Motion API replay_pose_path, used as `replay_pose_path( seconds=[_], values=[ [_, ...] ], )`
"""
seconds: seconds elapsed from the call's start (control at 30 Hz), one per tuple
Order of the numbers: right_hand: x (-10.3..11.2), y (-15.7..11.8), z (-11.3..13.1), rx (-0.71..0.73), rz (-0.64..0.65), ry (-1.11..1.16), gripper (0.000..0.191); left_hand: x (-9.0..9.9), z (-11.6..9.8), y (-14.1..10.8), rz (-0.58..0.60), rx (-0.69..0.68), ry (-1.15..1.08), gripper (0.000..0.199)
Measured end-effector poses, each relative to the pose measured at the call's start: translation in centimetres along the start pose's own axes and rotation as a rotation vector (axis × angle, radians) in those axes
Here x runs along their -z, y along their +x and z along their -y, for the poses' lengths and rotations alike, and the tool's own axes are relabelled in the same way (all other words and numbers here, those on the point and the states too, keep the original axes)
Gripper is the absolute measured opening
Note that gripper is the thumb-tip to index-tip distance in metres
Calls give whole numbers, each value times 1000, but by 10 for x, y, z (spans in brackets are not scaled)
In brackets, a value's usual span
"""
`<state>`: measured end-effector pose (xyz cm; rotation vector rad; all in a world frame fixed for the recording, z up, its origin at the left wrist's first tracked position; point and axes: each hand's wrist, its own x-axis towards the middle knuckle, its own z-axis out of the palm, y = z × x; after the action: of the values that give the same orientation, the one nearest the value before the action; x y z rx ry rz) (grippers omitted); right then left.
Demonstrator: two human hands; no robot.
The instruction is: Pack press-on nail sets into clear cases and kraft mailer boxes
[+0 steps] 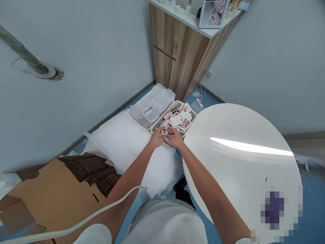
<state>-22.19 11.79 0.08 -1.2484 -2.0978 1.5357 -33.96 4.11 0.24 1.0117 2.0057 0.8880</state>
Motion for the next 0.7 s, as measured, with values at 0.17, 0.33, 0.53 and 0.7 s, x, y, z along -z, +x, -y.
replay_pose_path(
  seconds=[0.17, 0.33, 0.53, 0.7],
  values=[
    [-10, 18, 3, -23, 26, 155, 47, 0, 8, 13, 38, 4, -51, 55],
    [-17, 32, 1, -108, 59, 250, 49, 2, 10, 19, 72, 35, -52, 56],
    [-22, 39, 2, -188, -4, 251, 46, 2, 13, 19, 55, 50, -116, 55],
    [-20, 27, 8, -220, -63, 414, 46, 0, 10, 11, -83, 21, -207, 44]
  ],
)
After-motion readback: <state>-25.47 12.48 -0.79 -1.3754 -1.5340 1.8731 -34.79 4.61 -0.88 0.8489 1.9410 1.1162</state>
